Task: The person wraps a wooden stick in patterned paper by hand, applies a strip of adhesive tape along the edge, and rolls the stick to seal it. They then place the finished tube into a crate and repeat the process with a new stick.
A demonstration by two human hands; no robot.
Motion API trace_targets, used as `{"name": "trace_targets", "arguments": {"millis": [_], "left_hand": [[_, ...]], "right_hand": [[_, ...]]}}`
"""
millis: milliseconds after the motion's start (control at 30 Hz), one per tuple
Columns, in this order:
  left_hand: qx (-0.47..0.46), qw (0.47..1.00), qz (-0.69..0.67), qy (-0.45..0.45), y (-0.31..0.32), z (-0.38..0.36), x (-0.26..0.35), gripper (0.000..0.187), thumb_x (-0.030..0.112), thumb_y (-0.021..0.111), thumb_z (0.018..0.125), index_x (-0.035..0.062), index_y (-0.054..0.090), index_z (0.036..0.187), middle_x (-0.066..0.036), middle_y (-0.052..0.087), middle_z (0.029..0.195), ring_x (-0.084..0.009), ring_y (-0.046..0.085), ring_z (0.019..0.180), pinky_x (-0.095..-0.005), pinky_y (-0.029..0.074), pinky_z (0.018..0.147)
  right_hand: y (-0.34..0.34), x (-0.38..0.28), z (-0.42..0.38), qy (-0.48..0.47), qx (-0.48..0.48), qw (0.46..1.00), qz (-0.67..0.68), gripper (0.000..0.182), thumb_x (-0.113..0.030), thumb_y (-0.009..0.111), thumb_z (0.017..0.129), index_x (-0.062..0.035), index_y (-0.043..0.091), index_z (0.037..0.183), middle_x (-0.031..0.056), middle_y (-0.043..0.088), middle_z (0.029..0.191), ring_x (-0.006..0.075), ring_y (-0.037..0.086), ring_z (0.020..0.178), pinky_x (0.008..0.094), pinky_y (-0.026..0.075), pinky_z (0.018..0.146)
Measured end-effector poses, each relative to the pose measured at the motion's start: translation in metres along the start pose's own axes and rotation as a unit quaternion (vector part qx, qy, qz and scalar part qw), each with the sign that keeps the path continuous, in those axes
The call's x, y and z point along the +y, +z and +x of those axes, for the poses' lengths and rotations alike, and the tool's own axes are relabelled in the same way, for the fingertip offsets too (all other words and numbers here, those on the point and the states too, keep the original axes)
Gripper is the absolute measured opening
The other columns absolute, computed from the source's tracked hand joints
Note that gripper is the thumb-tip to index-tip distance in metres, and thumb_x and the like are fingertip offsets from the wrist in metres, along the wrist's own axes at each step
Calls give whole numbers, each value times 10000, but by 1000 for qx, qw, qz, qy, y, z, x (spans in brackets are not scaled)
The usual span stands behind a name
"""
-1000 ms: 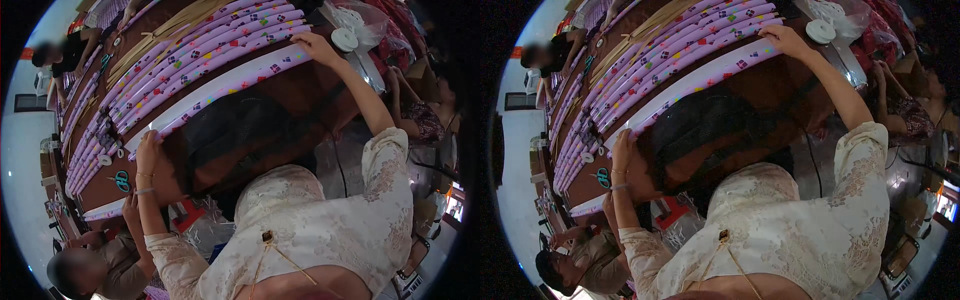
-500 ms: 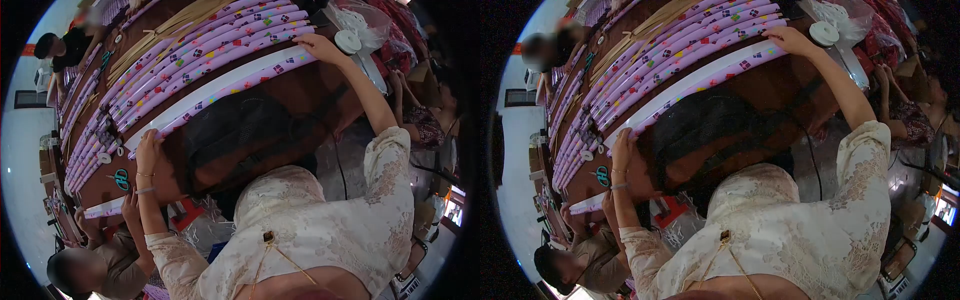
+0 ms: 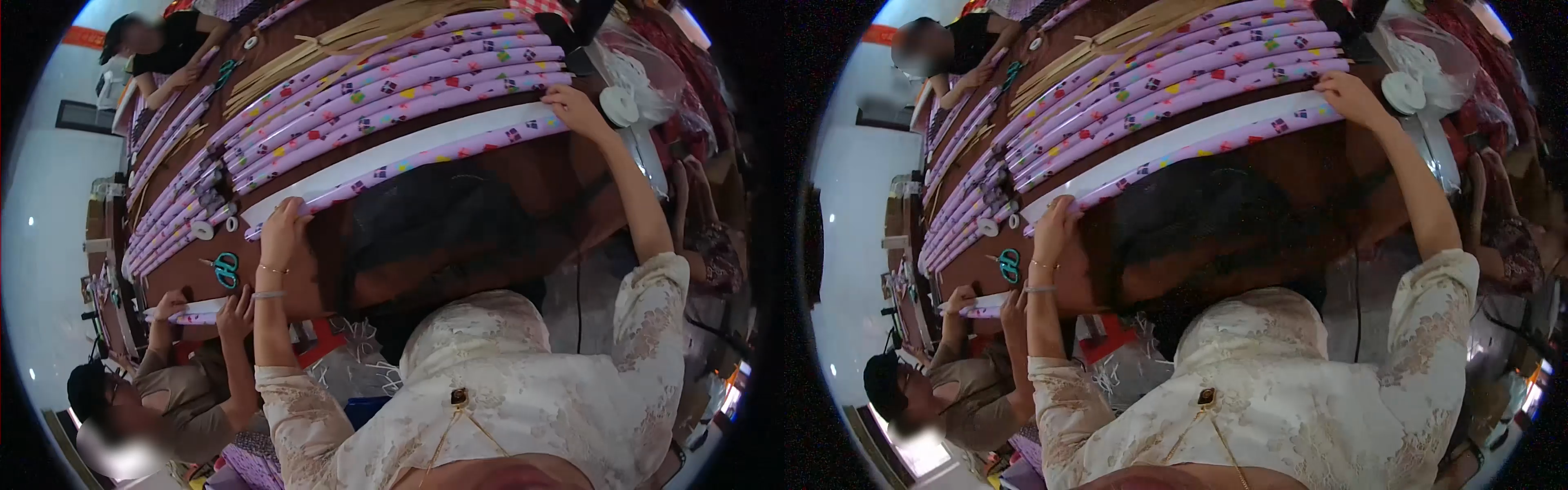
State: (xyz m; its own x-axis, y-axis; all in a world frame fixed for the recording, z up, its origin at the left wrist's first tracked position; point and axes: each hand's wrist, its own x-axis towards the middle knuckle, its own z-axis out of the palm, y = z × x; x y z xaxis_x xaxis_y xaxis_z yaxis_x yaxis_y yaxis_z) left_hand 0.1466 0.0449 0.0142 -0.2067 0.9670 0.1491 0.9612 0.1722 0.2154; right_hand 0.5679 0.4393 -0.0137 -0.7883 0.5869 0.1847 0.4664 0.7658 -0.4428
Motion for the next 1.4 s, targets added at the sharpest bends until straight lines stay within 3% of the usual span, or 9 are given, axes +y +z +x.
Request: {"name": "trace_targets", "arguments": {"millis": [233,333,467,533,600,667,767,967,1400], "left_hand": [[-29,999,3,-36,-1,3,4,270,173,617,769,33,530,982,-155,577,984,-353,560,869,-408,460,725],[2,1000,-22,21,6,1,-1,264,171,605,779,30,524,987,-162,571,964,-359,556,853,-418,458,707],[-6,1000,3,-3,1,1,0,276,179,601,785,28,519,1002,-158,565,992,-361,553,856,-424,455,703],[-14,1000,3,-15,3,0,-1,281,185,600,786,29,519,1006,-156,564,1001,-362,553,857,-424,455,705],[-10,1000,1,-6,4,0,-3,293,198,603,786,31,521,1013,-155,566,997,-361,552,862,-423,456,705],[-8,1000,-1,-1,6,2,-6,297,201,603,785,30,521,1015,-154,566,1001,-360,552,866,-423,457,708],[-11,1000,-1,0,5,0,-5,299,199,606,784,30,524,1016,-153,567,1010,-356,553,871,-418,458,712],[5,1000,2,14,9,0,-9,284,179,614,778,32,533,1006,-148,573,1006,-346,560,866,-403,461,712],[-6,1000,-2,-6,4,1,-3,284,179,618,773,37,526,1001,-142,573,988,-348,562,858,-411,460,710]], "right_hand": [[3,8,-1,5,78,997,1,199,-150,490,796,16,600,789,128,589,845,301,564,815,364,449,741],[2,25,-8,34,75,996,-19,207,-174,492,795,5,595,787,147,587,844,317,557,830,375,446,745],[-13,48,-8,159,46,984,-60,260,-224,472,825,-55,641,928,145,605,915,302,572,877,372,446,787],[-22,47,-16,226,95,968,-60,292,-246,454,849,-81,633,1010,136,614,956,292,581,895,381,446,802],[-32,41,-26,231,105,966,-43,264,-215,476,851,-72,623,1017,126,611,987,284,584,892,367,451,792],[-37,19,-36,144,234,962,-5,217,-141,494,842,-61,611,1006,121,602,984,281,584,871,338,454,780],[-42,-24,-50,56,214,974,44,196,-83,496,835,-57,590,1005,102,586,994,263,576,880,311,446,780],[-29,4,-44,10,119,991,-56,201,-116,491,856,-70,577,1032,67,553,995,257,553,917,341,439,784],[-21,4,-13,24,-16,986,-166,225,-146,468,827,-160,634,978,52,520,938,237,530,939,389,400,767]]}}
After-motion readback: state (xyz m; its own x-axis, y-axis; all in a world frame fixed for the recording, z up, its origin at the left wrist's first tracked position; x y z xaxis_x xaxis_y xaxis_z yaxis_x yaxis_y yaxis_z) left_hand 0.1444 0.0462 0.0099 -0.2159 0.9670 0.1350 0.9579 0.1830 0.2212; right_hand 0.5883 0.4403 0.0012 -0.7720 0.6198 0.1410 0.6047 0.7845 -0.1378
